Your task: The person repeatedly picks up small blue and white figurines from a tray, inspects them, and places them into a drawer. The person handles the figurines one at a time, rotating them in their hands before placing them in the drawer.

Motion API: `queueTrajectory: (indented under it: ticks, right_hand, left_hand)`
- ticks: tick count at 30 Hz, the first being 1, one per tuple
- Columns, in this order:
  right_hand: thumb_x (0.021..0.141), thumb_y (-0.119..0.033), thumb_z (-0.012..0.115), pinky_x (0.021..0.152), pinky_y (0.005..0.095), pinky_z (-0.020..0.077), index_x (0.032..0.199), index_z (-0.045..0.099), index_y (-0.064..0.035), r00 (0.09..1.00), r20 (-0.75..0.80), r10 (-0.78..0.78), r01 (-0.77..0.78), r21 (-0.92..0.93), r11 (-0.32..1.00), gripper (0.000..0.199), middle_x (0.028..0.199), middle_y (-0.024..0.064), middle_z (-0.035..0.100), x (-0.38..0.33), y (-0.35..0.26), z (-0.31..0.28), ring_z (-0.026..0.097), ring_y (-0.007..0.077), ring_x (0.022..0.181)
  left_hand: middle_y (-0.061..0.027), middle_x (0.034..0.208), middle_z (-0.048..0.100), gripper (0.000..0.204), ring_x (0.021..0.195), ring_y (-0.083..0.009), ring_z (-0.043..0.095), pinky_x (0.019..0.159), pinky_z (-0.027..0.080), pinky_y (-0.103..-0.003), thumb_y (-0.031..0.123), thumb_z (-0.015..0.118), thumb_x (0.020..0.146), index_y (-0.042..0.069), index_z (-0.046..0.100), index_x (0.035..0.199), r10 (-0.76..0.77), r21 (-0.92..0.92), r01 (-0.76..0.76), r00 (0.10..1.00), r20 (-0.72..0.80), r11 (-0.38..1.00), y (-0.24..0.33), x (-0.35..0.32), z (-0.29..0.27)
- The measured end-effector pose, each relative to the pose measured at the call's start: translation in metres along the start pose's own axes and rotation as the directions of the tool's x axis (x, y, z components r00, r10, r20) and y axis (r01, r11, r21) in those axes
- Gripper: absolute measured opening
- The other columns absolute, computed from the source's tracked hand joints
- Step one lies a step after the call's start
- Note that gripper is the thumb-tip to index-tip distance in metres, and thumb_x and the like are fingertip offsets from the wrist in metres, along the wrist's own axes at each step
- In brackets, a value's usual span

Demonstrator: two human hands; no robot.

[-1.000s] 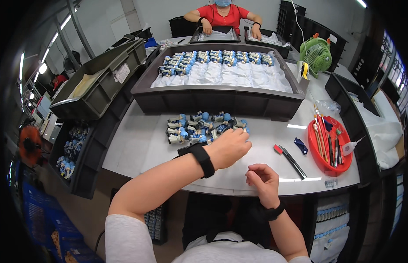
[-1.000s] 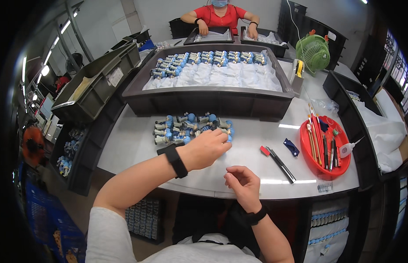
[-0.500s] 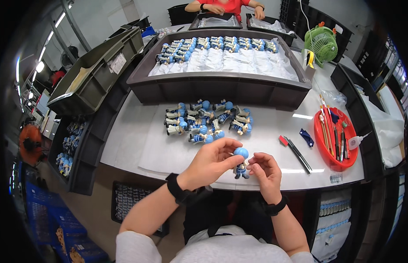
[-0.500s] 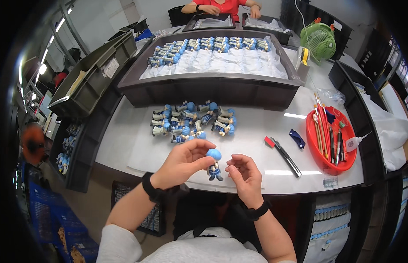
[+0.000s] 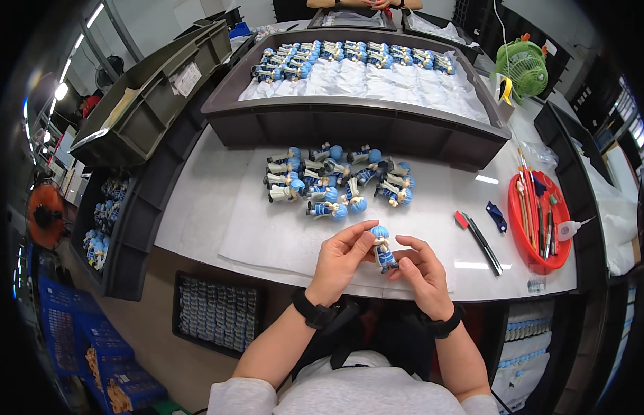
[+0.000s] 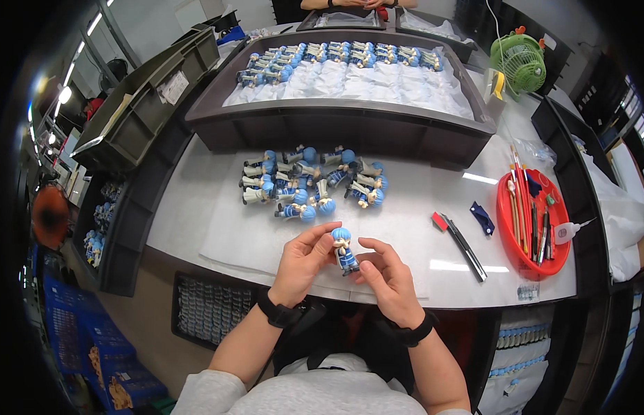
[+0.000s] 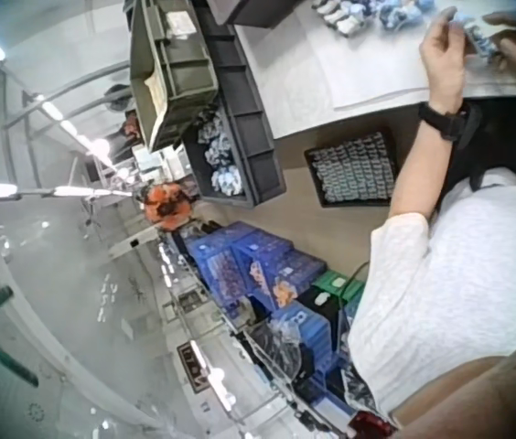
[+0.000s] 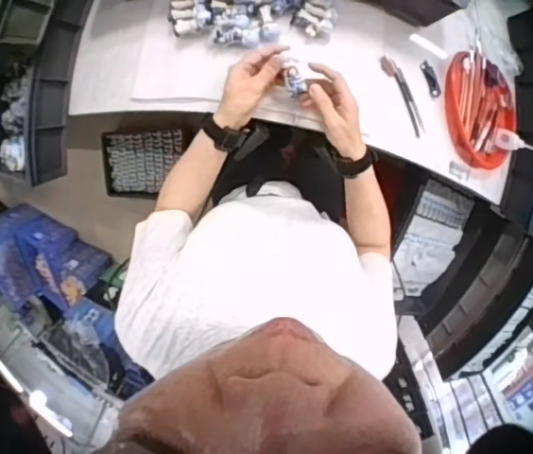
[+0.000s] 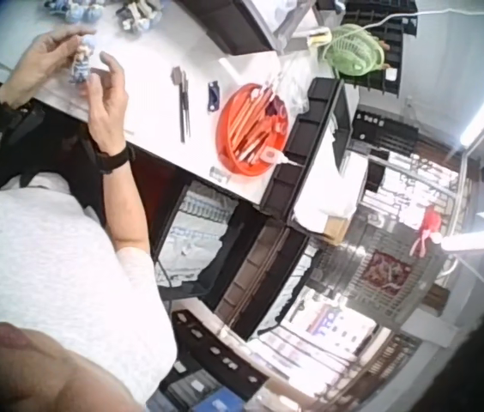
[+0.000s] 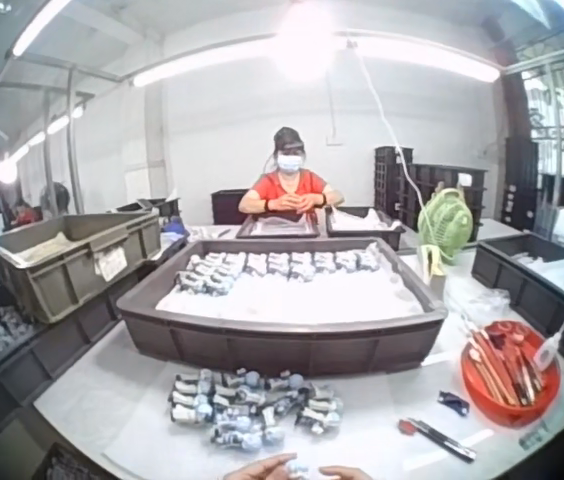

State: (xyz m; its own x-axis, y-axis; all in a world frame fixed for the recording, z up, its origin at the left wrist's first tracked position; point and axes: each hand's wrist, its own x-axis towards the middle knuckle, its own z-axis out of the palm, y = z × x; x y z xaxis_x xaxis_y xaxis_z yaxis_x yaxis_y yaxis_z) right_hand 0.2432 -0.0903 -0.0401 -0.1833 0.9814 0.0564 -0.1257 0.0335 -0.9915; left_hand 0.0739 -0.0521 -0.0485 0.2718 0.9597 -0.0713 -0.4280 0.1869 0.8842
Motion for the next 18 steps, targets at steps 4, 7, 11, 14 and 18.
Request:
queueTrajectory:
  ticks: [4,7,11,14,18]
  right_hand:
    - [0.093,-0.015,0.049,0.071,0.0246,0.0475,0.125,0.042,0.0000,1.000,-0.017,-0.019,0.019,-0.036,0.999,0.036,0.098,0.0130,0.061,-0.0015,0.0001,0.0013,0.059,0.0146,0.080]
    - [0.093,-0.014,0.049,0.071,0.0253,0.0483,0.125,0.042,-0.0008,0.999,-0.013,-0.029,0.028,-0.044,0.999,0.036,0.098,0.0122,0.061,-0.0022,0.0024,0.0007,0.059,0.0145,0.083]
    - [0.093,-0.013,0.050,0.071,0.0261,0.0494,0.125,0.042,-0.0008,0.999,-0.031,-0.043,0.043,-0.021,0.999,0.036,0.100,0.0117,0.059,-0.0024,0.0052,0.0015,0.058,0.0146,0.085]
    - [0.092,-0.010,0.051,0.073,0.0269,0.0503,0.125,0.042,-0.0005,0.997,-0.055,-0.061,0.062,0.008,0.998,0.035,0.103,0.0112,0.055,-0.0025,0.0060,0.0031,0.058,0.0146,0.085]
    - [0.084,-0.003,0.061,0.077,0.0275,0.0502,0.123,0.044,-0.0007,0.985,-0.085,-0.149,0.150,0.004,0.989,0.043,0.106,0.0092,0.051,-0.0018,0.0086,0.0035,0.055,0.0148,0.092]
  left_hand:
    - [-0.0044,0.097,0.063,0.030,0.082,-0.0084,0.059,0.072,0.050,-0.023,0.017,0.053,0.093,0.001,0.056,0.118,0.028,0.035,-0.028,1.000,-0.010,0.999,-0.0017,-0.0016,-0.0019]
    - [-0.0048,0.099,0.063,0.030,0.083,-0.0088,0.059,0.073,0.050,-0.023,0.016,0.052,0.093,0.001,0.055,0.119,0.044,0.023,-0.044,0.999,0.007,0.999,-0.0037,-0.0020,-0.0046]
    - [-0.0055,0.101,0.062,0.031,0.085,-0.0095,0.060,0.074,0.050,-0.023,0.014,0.051,0.093,0.001,0.053,0.121,0.042,-0.006,-0.042,0.999,0.018,0.999,-0.0033,-0.0026,-0.0050]
    - [-0.0060,0.103,0.062,0.031,0.086,-0.0102,0.059,0.077,0.049,-0.023,0.014,0.052,0.093,0.001,0.053,0.121,0.037,-0.011,-0.037,0.999,0.031,0.999,-0.0023,-0.0026,-0.0061]
    - [-0.0060,0.103,0.061,0.031,0.088,-0.0105,0.059,0.080,0.048,-0.023,0.013,0.055,0.091,0.000,0.054,0.119,0.049,0.039,-0.050,0.999,0.018,0.998,0.0012,-0.0057,-0.0016]
